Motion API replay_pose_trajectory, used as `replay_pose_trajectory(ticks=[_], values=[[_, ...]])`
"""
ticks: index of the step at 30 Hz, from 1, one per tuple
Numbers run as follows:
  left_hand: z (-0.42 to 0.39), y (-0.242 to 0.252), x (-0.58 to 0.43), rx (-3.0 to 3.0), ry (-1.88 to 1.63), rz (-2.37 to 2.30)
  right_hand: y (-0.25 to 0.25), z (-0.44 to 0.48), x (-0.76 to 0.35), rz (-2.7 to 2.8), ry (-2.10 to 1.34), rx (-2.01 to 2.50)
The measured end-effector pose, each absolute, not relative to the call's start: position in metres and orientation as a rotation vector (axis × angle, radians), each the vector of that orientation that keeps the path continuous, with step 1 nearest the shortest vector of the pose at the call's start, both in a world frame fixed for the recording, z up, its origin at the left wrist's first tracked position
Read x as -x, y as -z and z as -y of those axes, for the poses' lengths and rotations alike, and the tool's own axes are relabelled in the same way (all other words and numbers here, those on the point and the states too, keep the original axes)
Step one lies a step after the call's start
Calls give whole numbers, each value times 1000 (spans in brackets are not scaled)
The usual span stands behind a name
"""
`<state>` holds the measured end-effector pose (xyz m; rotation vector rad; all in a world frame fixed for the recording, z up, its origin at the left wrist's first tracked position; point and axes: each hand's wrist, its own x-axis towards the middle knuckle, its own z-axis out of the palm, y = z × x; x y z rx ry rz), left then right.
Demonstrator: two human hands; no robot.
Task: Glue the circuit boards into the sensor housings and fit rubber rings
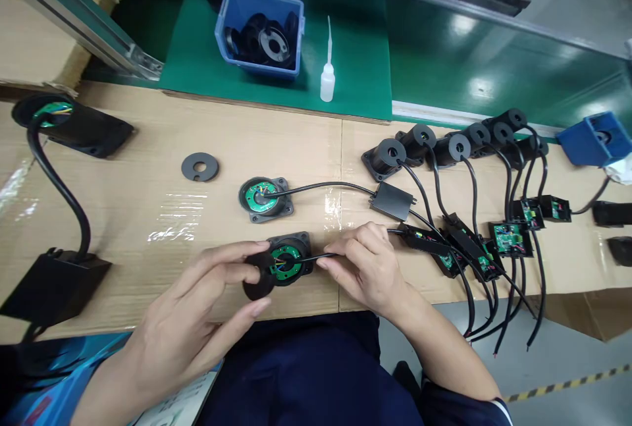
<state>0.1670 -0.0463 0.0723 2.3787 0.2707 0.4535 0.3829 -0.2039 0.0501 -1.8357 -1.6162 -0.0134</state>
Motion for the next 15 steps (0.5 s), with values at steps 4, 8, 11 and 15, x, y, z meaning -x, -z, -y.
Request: replay_pose_trajectory(ticks=[4,8,11,15], values=[[50,-72,-175,-2439,-483,-175,-50,205,-384,1609,-18,1817],[44,-75,-186,-2541,-436,-159,-48,204,-384,1604,-27,1797],[39,-79,-192,-2613,-383,-110,-47,203,-385,1610,-19,1787],[36,-84,-197,-2675,-295,-60,-46,205,-385,1605,-2,1787]])
